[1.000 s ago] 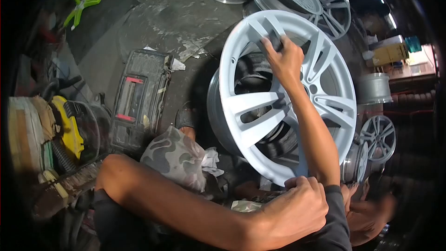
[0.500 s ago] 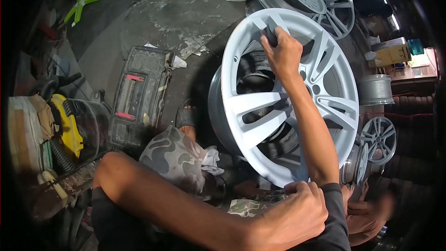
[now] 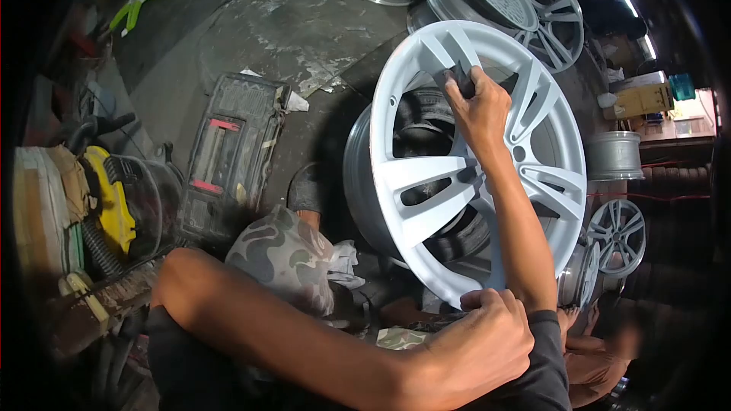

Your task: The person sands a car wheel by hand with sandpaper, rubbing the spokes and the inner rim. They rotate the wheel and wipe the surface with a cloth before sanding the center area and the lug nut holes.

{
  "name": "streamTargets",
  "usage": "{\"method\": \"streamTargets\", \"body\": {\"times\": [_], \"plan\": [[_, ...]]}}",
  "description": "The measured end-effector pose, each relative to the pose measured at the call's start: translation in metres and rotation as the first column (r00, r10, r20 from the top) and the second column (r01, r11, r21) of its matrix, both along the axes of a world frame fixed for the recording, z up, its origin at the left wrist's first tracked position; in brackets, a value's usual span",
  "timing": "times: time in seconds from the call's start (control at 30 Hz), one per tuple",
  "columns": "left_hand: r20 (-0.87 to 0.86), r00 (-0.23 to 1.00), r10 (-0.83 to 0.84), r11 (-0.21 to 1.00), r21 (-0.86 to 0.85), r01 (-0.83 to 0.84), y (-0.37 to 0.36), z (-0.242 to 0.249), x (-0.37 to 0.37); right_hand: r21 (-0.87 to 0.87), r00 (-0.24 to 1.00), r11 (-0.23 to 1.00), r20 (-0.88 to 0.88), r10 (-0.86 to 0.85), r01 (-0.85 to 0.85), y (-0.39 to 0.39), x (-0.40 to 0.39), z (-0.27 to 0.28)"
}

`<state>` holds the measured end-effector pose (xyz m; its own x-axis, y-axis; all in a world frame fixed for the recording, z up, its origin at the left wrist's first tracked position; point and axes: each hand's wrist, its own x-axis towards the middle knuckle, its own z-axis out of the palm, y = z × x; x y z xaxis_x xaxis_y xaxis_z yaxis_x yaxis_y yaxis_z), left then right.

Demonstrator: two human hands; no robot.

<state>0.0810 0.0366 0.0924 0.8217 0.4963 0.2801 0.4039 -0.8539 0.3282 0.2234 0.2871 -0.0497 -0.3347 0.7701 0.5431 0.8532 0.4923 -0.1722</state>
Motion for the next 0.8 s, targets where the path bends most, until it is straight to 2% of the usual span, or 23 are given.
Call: {"method": "streamTargets", "body": {"times": [0.03,0.1,0.23,0.37,0.5,0.57,0.63,0.7,0.8], "plan": [[0.011,1.000,0.012,1.000,-0.006,-0.012,-0.002,0.000,0.000,-0.050,0.999,0.998,-0.020,-0.038,0.037,-0.004,0.003,-0.001],[-0.002,1.000,-0.008,1.000,0.008,0.008,-0.004,0.000,0.002,0.005,0.998,1.000,-0.069,-0.004,0.005,0.003,-0.005,-0.004],[-0.020,0.999,-0.042,0.999,-0.009,0.042,-0.002,-0.003,0.003,0.027,1.000,0.999,-0.022,-0.019,0.019,0.009,-0.009,-0.005],[0.019,1.000,0.015,1.000,-0.010,-0.015,-0.003,-0.003,-0.002,-0.085,0.997,0.994,-0.031,-0.064,0.061,-0.007,0.008,-0.005],[0.000,1.000,-0.016,1.000,-0.007,0.016,-0.004,-0.004,0.004,-0.004,0.999,0.999,-0.032,-0.038,0.038,0.007,-0.006,-0.003],[0.005,1.000,-0.025,0.999,-0.036,0.025,-0.004,-0.004,0.002,-0.032,0.998,0.998,-0.012,-0.060,0.059,0.006,-0.011,0.005],[0.034,0.999,0.037,0.999,0.009,-0.037,-0.002,-0.003,0.000,-0.045,0.998,0.998,0.034,-0.052,0.053,-0.004,0.004,0.008],[0.031,0.999,0.037,0.999,0.014,-0.038,-0.001,-0.004,0.000,-0.211,0.988,0.965,0.052,-0.147,0.154,-0.015,0.015,0.010],[-0.026,0.999,-0.033,0.999,0.035,0.034,0.000,-0.005,0.002,-0.119,0.996,0.989,-0.001,-0.090,0.089,-0.001,0.002,0.006]]}}
